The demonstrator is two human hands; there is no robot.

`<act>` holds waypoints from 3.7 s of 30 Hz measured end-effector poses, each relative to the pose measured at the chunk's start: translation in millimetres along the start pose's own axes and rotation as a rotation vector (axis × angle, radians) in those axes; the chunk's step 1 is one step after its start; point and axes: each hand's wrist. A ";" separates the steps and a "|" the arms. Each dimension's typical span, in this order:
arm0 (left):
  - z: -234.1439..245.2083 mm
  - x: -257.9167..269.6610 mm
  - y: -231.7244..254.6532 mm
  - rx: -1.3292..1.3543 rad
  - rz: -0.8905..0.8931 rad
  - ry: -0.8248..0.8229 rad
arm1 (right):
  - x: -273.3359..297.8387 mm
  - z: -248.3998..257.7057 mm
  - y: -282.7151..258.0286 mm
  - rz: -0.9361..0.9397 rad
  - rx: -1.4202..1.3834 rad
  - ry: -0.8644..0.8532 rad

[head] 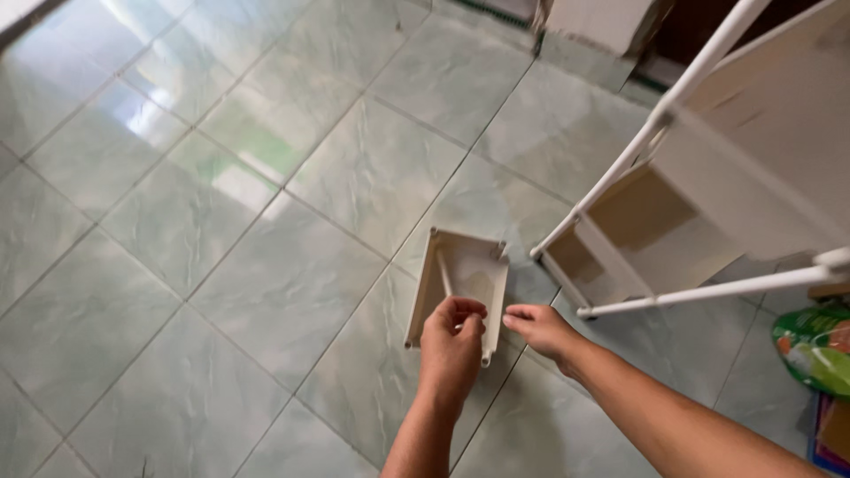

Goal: The person assembles a white plastic rolling cart by inserting vertical poles into the trays and securing them with small white plastic clips. They handle multiple trays and poles, moving the partially assembled unit to the floor to continue attaching components.

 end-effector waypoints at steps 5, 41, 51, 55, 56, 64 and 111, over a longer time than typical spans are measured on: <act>-47.9 29.6 77.6 -0.066 -0.201 -0.086 | 106.6 93.4 -44.1 0.291 -0.088 0.086; -392.4 85.5 133.1 -0.624 -0.493 -0.248 | 266.0 460.1 -110.3 0.690 0.085 0.787; -458.1 85.5 132.6 -0.666 -0.645 -0.304 | 278.2 426.6 -51.6 0.828 -0.029 1.041; -487.2 57.8 102.0 0.090 -0.395 -0.438 | 243.3 420.5 -32.5 0.652 -0.427 0.460; -489.2 55.0 97.7 -0.083 -0.418 -0.437 | 236.7 418.9 -29.8 0.549 -0.459 0.398; -481.9 24.3 98.9 -0.505 -0.483 -0.462 | 231.9 404.7 -67.8 0.545 -0.644 0.850; -421.1 24.9 91.9 -0.354 -0.797 -0.279 | 223.9 383.1 -100.9 0.225 1.998 0.270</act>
Point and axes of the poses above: each hand's wrist, its own x-axis away from the middle knuckle, its own z-axis out of the back of the hand, y = z × x, and after that the axes turned 6 degrees about -z, right-handed
